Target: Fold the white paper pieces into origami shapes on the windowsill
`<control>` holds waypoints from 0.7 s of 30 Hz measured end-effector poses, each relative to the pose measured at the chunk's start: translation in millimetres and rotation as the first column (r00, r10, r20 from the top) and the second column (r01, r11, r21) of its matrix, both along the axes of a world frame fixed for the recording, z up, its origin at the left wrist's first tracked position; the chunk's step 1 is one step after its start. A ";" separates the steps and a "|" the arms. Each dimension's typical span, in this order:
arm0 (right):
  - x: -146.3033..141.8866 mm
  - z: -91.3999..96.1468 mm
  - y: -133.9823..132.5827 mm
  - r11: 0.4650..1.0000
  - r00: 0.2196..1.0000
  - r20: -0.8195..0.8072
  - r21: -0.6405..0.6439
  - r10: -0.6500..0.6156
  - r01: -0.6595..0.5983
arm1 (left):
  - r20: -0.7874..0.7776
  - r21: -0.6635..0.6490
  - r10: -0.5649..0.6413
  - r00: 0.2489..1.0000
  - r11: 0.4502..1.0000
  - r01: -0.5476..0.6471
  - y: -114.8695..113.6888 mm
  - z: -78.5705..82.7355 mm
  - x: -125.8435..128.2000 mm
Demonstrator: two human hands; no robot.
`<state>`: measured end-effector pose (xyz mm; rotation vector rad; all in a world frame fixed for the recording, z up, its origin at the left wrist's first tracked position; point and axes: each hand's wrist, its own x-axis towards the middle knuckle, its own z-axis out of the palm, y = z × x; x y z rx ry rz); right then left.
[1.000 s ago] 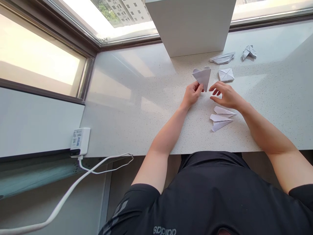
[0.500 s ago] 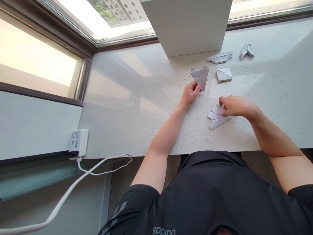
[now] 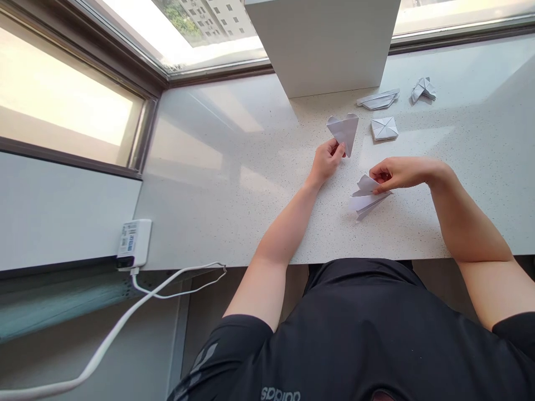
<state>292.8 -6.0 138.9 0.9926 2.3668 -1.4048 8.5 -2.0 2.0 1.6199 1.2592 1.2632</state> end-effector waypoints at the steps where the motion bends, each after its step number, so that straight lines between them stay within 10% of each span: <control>1: 0.2 -0.7 1.6 1.000 1.000 -0.008 0.015 -0.010 0.011 | -0.002 -0.004 -0.002 1.000 1.000 0.002 -0.3 0.7 -0.1; 21: -21.1 -38.5 3.8 0.879 0.883 -0.261 0.179 -0.391 0.442 | -0.006 -0.019 -0.028 1.000 0.999 0.028 2.0 1.0 0.9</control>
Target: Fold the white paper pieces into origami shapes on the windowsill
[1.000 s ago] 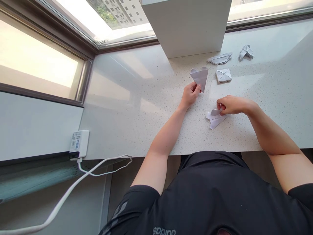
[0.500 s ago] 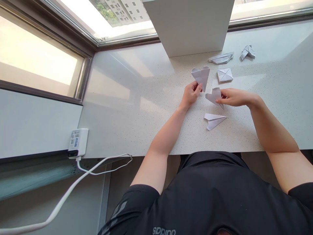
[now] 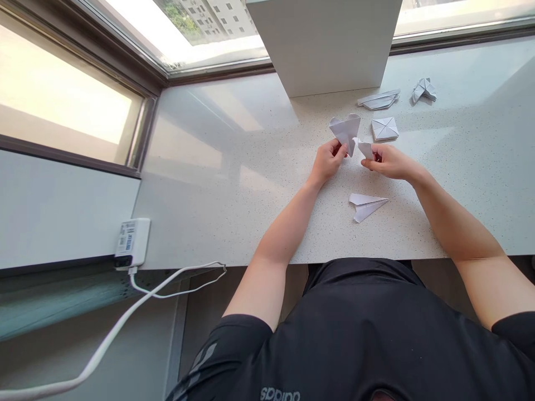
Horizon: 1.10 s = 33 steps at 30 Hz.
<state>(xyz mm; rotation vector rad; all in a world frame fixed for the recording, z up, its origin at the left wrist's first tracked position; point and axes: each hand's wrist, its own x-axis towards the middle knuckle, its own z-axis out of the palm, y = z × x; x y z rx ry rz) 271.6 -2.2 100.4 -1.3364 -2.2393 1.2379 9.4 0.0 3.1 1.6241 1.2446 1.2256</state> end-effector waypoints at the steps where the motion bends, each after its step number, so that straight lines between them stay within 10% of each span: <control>1: -1.1 -3.1 -0.2 1.000 0.999 -0.034 0.005 -0.026 0.026 | 0.001 -0.004 -0.003 1.000 1.000 0.003 0.7 -0.9 0.0; 13: -13.1 -53.8 -4.6 0.981 0.913 -0.383 0.068 -0.140 0.179 | 0.165 0.007 -0.003 0.986 1.000 0.002 3.7 -7.9 -1.2; 19: -13.5 -59.3 -8.7 0.972 0.873 -0.480 0.149 -0.091 0.184 | 0.225 0.021 0.013 0.974 1.000 -0.018 5.7 -8.4 0.2; 33: -31.2 -72.8 -3.1 0.838 0.746 -0.531 0.115 -0.402 0.533 | 0.093 0.050 -0.120 0.988 0.992 0.116 -0.7 -5.9 0.3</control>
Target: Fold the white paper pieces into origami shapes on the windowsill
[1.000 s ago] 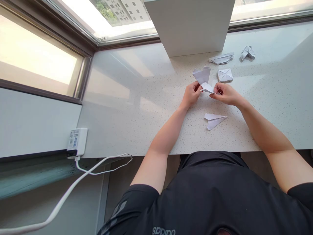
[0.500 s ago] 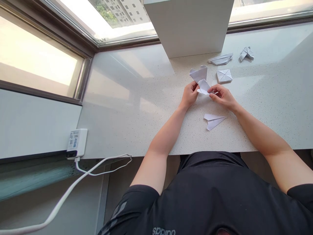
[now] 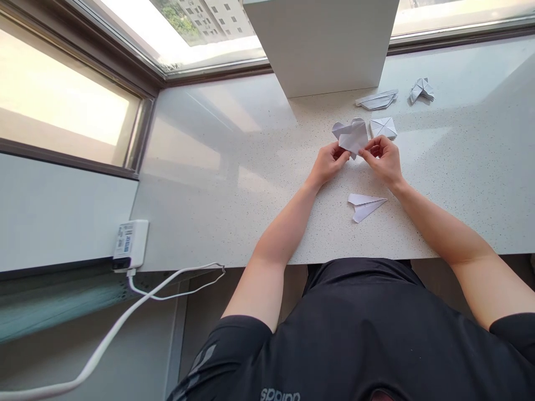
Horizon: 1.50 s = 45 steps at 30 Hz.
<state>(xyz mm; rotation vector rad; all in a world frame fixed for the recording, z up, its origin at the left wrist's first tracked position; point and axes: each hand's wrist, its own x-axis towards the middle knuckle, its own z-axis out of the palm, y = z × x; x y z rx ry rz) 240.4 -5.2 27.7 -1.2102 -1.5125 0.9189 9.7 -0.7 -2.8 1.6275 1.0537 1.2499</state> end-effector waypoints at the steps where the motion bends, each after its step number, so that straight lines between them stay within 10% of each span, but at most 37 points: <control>1: 0.1 -0.1 -0.6 1.000 1.000 -0.004 -0.010 -0.003 0.003 | -0.002 0.003 -0.012 1.000 1.000 0.012 -0.9 1.1 0.0; 16: 17.7 37.0 -5.7 0.961 0.936 0.221 -0.029 0.274 -0.274 | 0.020 -0.049 0.005 1.000 0.999 -0.004 -1.4 0.5 -1.2; 24: 44.5 87.2 -35.7 0.705 0.398 0.588 -0.507 0.704 -0.497 | 0.106 -0.060 0.083 0.991 0.995 -0.077 7.1 -6.7 -1.7; 27: 39.2 88.3 -55.9 0.699 0.320 0.636 -0.532 0.702 -0.477 | 0.114 -0.074 0.094 0.989 0.994 -0.086 7.3 -4.9 -1.7; 38: 31.0 76.6 -63.4 0.674 0.309 0.625 -0.509 0.717 -0.536 | 0.088 -0.114 0.109 0.990 0.989 -0.098 3.5 4.2 -1.2; 45: 28.4 76.1 -46.6 0.741 0.573 0.470 -0.421 0.672 -0.523 | 0.099 -0.080 0.117 0.988 0.991 -0.109 4.9 -0.2 0.2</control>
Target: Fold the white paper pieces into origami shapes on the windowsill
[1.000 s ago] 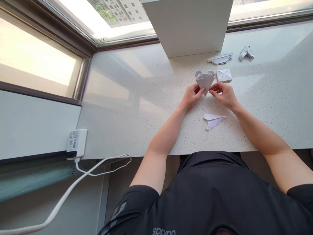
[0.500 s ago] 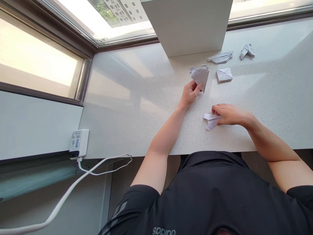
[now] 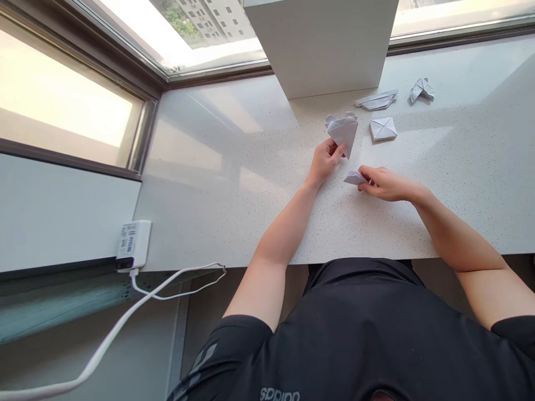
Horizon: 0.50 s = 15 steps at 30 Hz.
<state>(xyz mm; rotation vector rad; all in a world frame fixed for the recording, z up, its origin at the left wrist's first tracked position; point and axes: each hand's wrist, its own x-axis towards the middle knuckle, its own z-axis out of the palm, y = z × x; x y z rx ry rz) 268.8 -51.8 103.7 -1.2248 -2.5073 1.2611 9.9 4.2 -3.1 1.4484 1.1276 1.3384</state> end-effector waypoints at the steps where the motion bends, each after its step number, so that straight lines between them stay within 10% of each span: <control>1: -0.4 -3.0 3.0 0.999 0.998 -0.037 -0.011 -0.046 0.046 | -0.002 0.005 0.001 1.000 1.000 -0.001 0.3 -0.3 0.4; 15: -17.6 -50.3 40.9 0.924 0.827 -0.431 -0.043 -0.359 0.379 | -0.008 -0.004 -0.028 1.000 1.000 0.028 -0.4 6.7 4.3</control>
